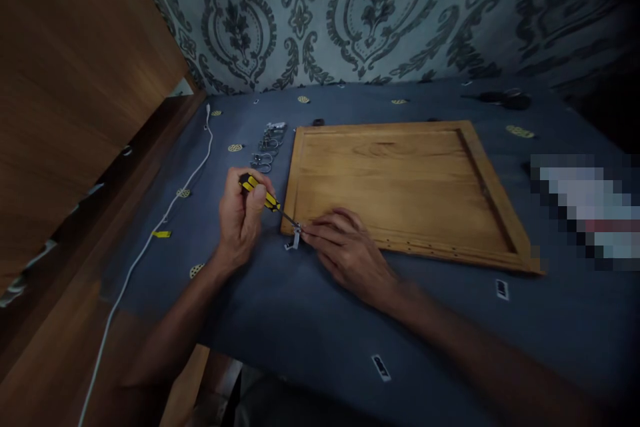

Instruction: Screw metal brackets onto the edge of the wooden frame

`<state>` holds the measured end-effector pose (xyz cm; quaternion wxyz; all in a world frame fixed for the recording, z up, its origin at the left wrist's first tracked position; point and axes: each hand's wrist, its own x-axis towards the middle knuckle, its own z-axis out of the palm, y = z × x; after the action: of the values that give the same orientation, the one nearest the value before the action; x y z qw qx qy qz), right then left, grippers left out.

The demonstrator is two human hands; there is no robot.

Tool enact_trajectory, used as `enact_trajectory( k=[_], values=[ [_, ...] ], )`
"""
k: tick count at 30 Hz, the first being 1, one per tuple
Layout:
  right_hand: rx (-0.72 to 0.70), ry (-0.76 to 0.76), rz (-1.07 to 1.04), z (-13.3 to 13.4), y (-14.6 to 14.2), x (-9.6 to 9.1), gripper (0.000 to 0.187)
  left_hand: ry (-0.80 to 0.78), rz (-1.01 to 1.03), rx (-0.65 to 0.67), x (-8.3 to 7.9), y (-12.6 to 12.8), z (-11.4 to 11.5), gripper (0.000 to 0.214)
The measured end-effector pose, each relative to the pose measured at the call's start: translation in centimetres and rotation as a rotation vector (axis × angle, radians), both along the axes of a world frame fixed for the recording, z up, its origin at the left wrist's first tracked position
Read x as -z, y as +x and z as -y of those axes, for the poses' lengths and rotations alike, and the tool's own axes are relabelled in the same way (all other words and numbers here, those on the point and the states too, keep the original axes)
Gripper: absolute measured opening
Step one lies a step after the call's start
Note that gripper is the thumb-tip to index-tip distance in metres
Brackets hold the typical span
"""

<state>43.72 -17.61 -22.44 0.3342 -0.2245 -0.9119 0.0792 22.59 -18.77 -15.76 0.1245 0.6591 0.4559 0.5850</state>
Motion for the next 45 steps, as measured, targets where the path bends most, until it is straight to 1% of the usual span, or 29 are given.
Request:
enact_trajectory(
  k=[4, 10, 15, 22, 29, 34, 36, 41, 45],
  values=[
    [0.001, -0.007, 0.009, 0.0, 0.0, 0.1, 0.029, 0.012, 0.001, -0.018, 0.1, -0.1, 0.0, 0.031],
    [0.010, -0.002, 0.012, 0.1, 0.1, -0.1, 0.026, 0.023, -0.025, -0.008, 0.4, 0.0, -0.1, 0.028],
    [0.003, -0.022, 0.019, 0.0, 0.1, -0.1, 0.029, 0.035, -0.034, -0.013, 0.4, 0.1, -0.1, 0.028],
    [0.002, 0.021, 0.001, 0.1, 0.1, -0.1, 0.026, 0.036, -0.042, 0.005, 0.4, 0.2, -0.1, 0.025],
    [0.001, -0.040, 0.023, 0.1, 0.2, 0.0, 0.032, 0.023, -0.042, 0.006, 0.5, -0.1, -0.1, 0.026],
    [0.007, -0.007, 0.019, 0.0, 0.1, 0.0, 0.030, -0.028, -0.019, 0.070, 0.0, -0.2, -0.1, 0.023],
    [0.006, 0.008, 0.002, 0.0, 0.0, 0.0, 0.028, -0.024, -0.023, 0.087, 0.0, -0.4, -0.1, 0.021],
    [0.021, -0.020, 0.011, 0.1, 0.0, 0.0, 0.029, 0.005, -0.082, 0.093, -0.1, -0.9, -0.2, 0.018],
    [0.016, -0.018, 0.027, 0.1, 0.1, 0.1, 0.029, 0.033, -0.195, 0.097, -0.6, -0.8, -0.1, 0.021]
  ],
)
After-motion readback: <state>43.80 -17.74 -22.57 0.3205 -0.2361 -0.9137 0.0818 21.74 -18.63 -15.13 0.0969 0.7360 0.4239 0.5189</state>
